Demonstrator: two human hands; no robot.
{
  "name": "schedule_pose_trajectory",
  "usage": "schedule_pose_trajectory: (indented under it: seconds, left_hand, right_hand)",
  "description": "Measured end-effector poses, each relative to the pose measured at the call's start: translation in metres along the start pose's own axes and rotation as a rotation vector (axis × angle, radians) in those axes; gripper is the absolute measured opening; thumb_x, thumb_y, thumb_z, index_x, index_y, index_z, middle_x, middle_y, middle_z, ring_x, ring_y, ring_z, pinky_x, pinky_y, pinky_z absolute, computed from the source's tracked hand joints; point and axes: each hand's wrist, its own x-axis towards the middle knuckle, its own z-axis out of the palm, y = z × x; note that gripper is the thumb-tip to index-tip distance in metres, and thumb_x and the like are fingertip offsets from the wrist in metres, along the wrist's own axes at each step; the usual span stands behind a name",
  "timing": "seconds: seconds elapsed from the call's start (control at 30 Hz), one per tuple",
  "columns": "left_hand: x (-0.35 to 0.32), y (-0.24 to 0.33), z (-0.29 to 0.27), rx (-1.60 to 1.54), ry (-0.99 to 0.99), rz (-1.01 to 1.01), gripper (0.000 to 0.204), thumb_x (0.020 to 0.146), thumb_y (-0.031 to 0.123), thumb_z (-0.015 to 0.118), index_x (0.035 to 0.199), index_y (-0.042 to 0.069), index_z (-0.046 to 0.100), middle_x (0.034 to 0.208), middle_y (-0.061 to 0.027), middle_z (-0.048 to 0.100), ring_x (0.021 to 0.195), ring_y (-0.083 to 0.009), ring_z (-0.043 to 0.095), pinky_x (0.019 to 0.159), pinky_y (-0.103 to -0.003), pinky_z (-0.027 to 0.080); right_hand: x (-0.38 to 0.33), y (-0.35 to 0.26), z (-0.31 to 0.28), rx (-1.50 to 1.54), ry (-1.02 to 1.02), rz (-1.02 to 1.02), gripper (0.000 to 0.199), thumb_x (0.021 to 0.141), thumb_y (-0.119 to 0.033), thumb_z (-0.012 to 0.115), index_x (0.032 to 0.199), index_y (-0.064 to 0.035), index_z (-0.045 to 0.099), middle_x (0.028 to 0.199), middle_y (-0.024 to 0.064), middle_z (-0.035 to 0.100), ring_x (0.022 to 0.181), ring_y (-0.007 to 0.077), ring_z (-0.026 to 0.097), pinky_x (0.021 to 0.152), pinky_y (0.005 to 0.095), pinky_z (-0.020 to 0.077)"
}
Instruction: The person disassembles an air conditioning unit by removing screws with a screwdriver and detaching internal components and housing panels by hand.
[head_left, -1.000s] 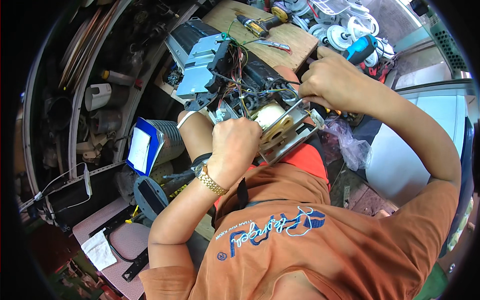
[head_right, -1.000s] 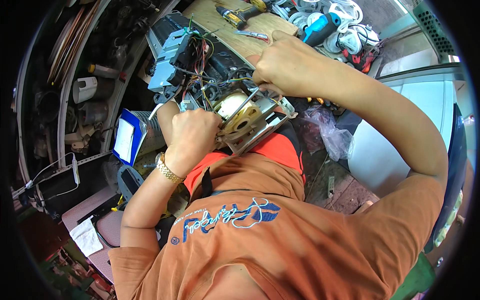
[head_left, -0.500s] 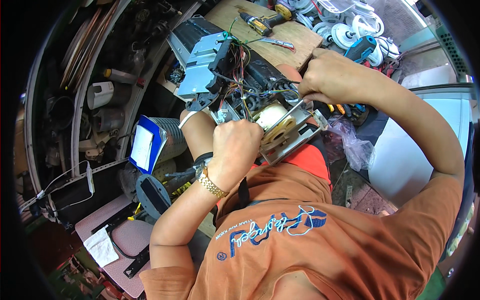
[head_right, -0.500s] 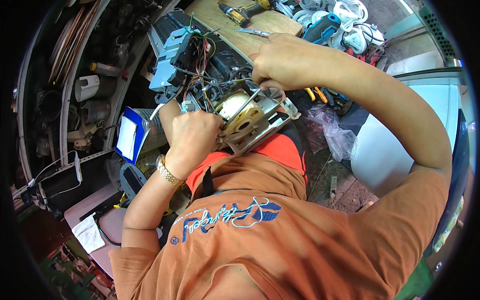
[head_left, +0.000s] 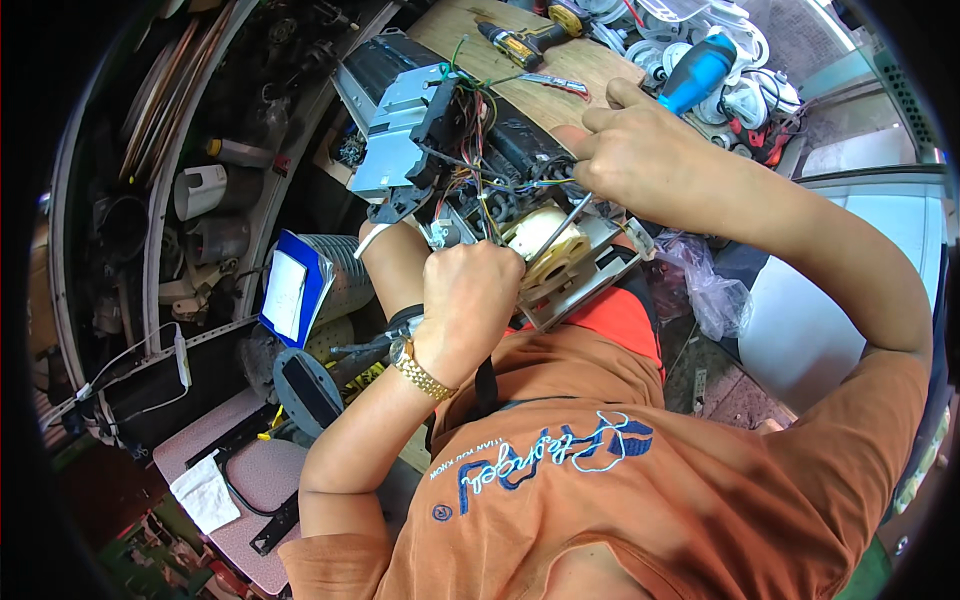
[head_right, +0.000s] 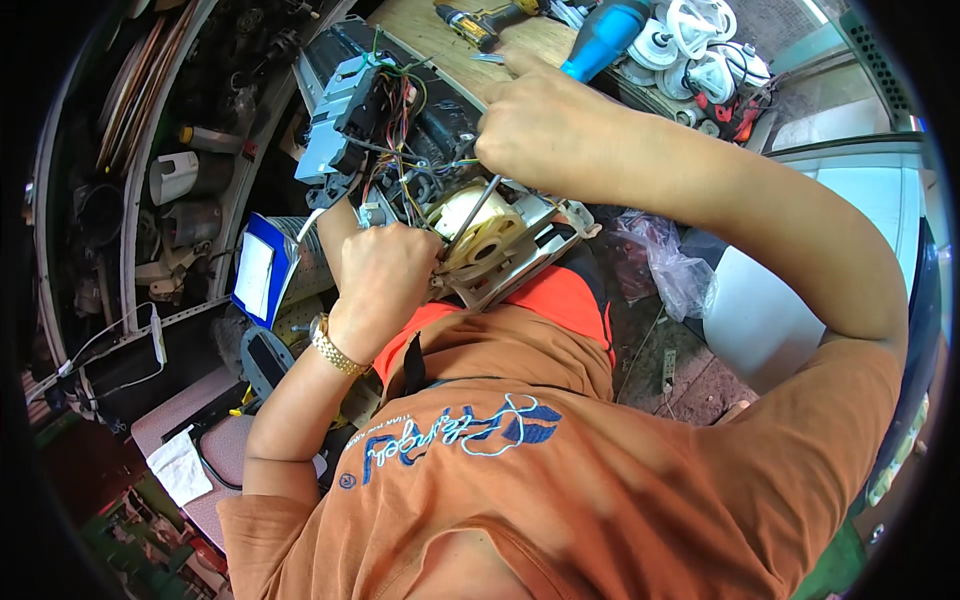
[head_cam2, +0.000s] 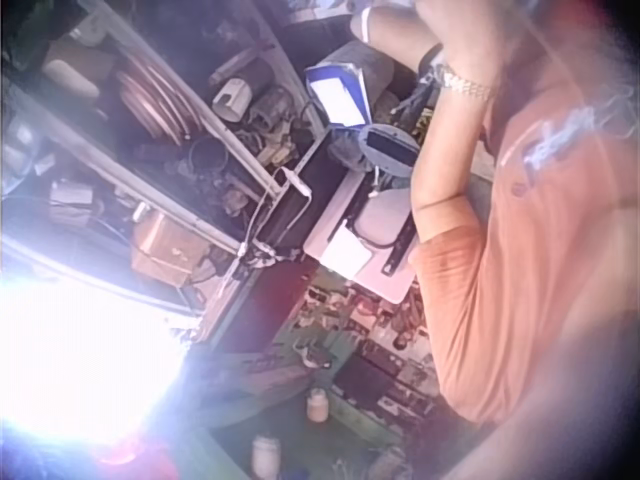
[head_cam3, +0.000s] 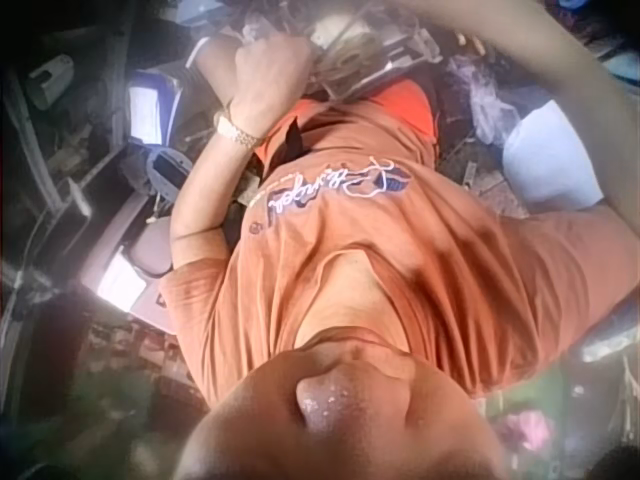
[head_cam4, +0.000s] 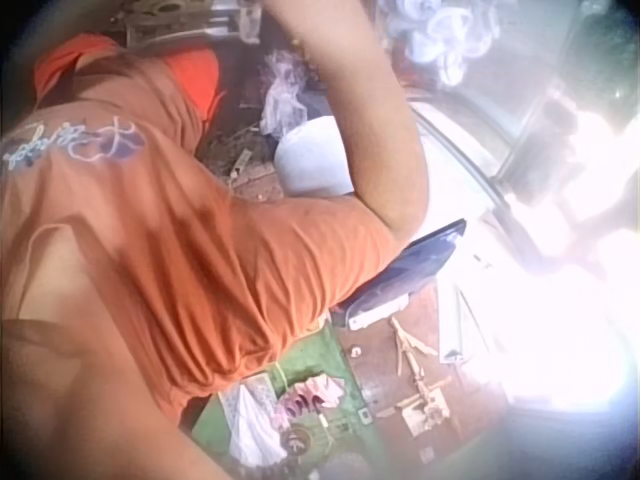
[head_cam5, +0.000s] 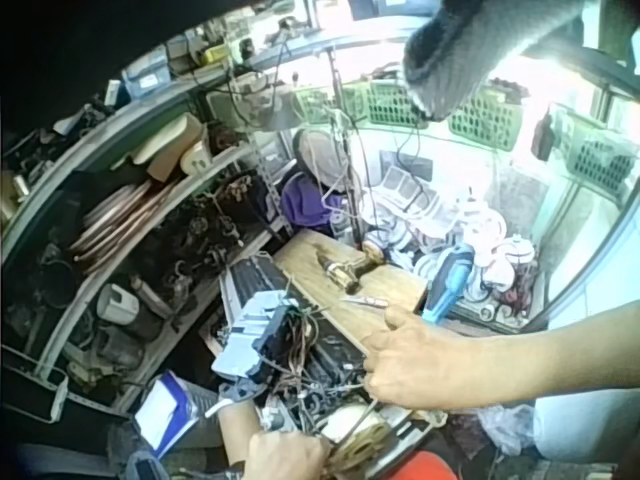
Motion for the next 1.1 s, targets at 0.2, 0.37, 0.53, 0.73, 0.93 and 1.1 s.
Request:
schedule_pose_trajectory:
  seconds: [0.2, 0.37, 0.53, 0.73, 0.93, 1.1]
  left_hand:
    - [0.000, 0.001, 0.000, -0.022, 0.010, -0.014, 0.006, 0.079, 0.014, 0.071, 0.074, 0.011, 0.073, 0.069, -0.0126, 0.069, 0.067, -0.0319, 0.071, 0.057, -0.043, 0.055]
    - [-0.001, 0.002, 0.002, -0.029, 0.021, -0.020, 0.008, 0.079, 0.018, 0.074, 0.074, 0.012, 0.073, 0.069, -0.0126, 0.069, 0.068, -0.0317, 0.071, 0.057, -0.043, 0.054]
    - [0.001, 0.008, 0.001, 0.010, -0.013, -0.067, 0.010, 0.080, 0.020, 0.076, 0.075, 0.012, 0.075, 0.069, -0.0117, 0.069, 0.068, -0.0316, 0.071, 0.058, -0.044, 0.054]
    - [0.000, 0.009, -0.002, -0.032, 0.083, -0.076, 0.011, 0.077, 0.008, 0.066, 0.068, 0.009, 0.073, 0.065, -0.0153, 0.068, 0.062, -0.0309, 0.072, 0.055, -0.039, 0.057]
    - [-0.006, 0.011, 0.001, -0.024, 0.089, -0.092, 0.008, 0.080, 0.015, 0.068, 0.074, 0.014, 0.074, 0.069, -0.0106, 0.069, 0.064, -0.0292, 0.070, 0.057, -0.040, 0.054]
    - [-0.009, -0.006, -0.002, -0.001, 0.141, 0.129, 0.005, 0.080, 0.020, 0.069, 0.079, 0.016, 0.072, 0.073, -0.0035, 0.066, 0.068, -0.0238, 0.069, 0.059, -0.037, 0.053]
  right_hand:
    - [-0.002, -0.011, 0.010, 0.059, 0.149, 0.036, 0.005, 0.077, -0.018, 0.065, 0.078, -0.0143, 0.068, 0.081, -0.0012, 0.065, 0.089, 0.0178, 0.064, 0.082, 0.0374, 0.0451]
    - [-0.009, -0.013, 0.008, -0.001, 0.234, -0.049, 0.008, 0.077, -0.017, 0.065, 0.084, -0.0145, 0.068, 0.083, -0.0017, 0.063, 0.085, 0.0164, 0.063, 0.080, 0.0340, 0.0457]
    - [-0.013, -0.019, 0.009, -0.088, 0.387, -0.035, 0.008, 0.076, -0.017, 0.065, 0.083, -0.0150, 0.066, 0.084, -0.0012, 0.060, 0.081, 0.0169, 0.063, 0.077, 0.0322, 0.0458]
    - [-0.054, 0.012, 0.022, 0.111, 0.246, 0.165, 0.011, 0.079, -0.016, 0.064, 0.090, -0.0137, 0.065, 0.093, 0.0037, 0.060, 0.076, 0.0229, 0.065, 0.065, 0.0384, 0.0467]
    - [-0.094, 0.004, 0.042, 0.307, 0.176, 0.476, 0.013, 0.085, -0.017, 0.071, 0.093, -0.0086, 0.064, 0.088, 0.0080, 0.057, 0.072, 0.0326, 0.063, 0.059, 0.0448, 0.0482]
    - [-0.111, -0.012, 0.063, 0.526, 0.249, 0.602, 0.012, 0.084, -0.010, 0.073, 0.092, -0.0055, 0.065, 0.087, 0.0093, 0.059, 0.075, 0.0327, 0.064, 0.064, 0.0424, 0.0493]
